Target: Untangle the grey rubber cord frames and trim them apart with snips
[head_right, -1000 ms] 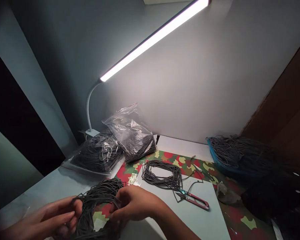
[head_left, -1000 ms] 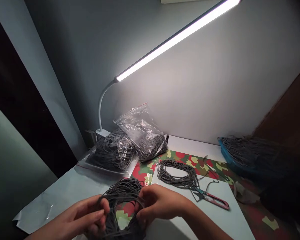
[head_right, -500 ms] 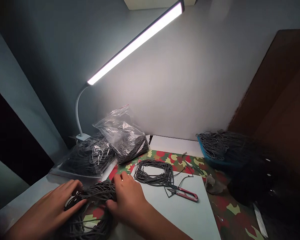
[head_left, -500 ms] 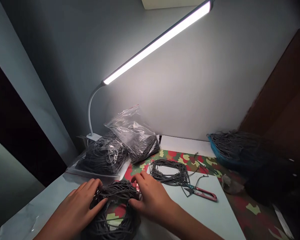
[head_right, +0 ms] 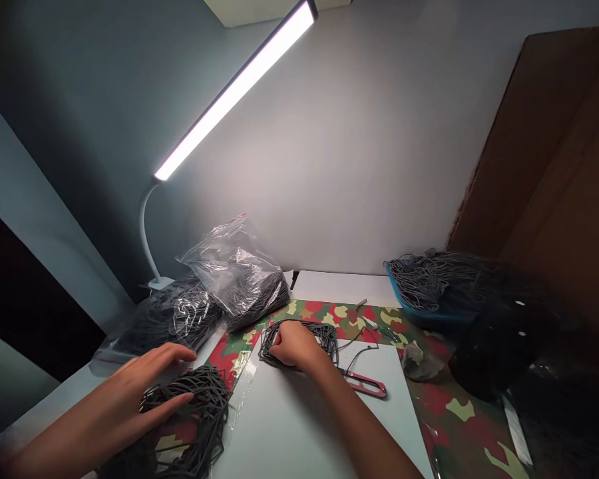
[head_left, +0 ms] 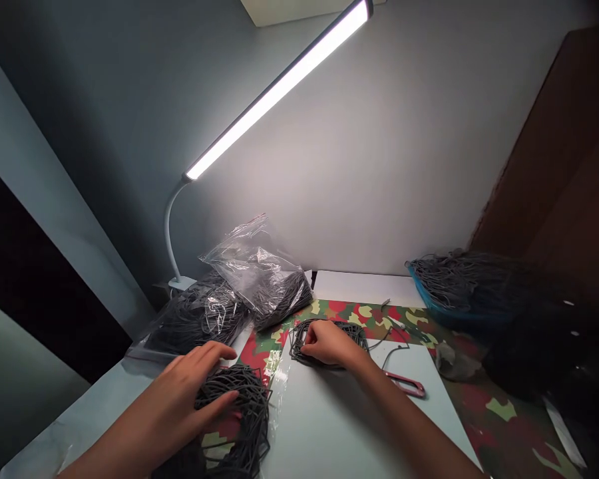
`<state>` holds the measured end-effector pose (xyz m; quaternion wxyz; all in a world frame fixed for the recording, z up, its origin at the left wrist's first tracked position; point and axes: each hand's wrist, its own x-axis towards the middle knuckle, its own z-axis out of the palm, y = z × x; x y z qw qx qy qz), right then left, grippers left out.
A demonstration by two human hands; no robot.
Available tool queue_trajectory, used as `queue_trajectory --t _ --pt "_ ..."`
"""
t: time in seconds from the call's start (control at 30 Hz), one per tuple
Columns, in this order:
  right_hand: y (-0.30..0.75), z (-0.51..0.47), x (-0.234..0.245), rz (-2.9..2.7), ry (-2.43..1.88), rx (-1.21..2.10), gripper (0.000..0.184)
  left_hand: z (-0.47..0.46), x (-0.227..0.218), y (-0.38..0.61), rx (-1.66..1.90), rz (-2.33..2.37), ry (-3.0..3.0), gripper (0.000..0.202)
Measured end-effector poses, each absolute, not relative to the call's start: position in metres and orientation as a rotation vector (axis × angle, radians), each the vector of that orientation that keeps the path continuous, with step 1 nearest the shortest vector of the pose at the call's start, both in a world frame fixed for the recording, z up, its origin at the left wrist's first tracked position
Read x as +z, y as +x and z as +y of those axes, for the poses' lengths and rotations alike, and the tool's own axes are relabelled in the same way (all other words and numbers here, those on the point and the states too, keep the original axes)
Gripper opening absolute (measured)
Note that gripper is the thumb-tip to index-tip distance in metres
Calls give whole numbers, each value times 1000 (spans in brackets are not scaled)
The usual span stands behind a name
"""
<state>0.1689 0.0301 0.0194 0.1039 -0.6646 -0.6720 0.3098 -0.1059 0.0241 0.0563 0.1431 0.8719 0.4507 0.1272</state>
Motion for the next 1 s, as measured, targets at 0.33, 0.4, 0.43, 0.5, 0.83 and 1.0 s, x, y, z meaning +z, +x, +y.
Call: queue_trajectory --t 0.33,0.4,0.43,0.5,0.83,1.0 --pt "191 45 12 -1908 -1814 1170 25 19 59 -34 240 1081 2678 13" --pt "193 46 13 -1890 -1801 1181 26 21 53 -28 219 1046 2711 13" --pt "193 46 14 -1883 -1794 1184 26 22 50 -26 212 1033 2722 13" --pt "195 46 15 -1874 -1780 1190 27 25 42 -22 198 997 2752 12" --pt "194 50 10 -1828 -1696 1270 27 25 30 -5 119 771 2879 13" --pt "197 54 7 -1815 -1650 1323 27 31 25 -1 126 756 2930 13"
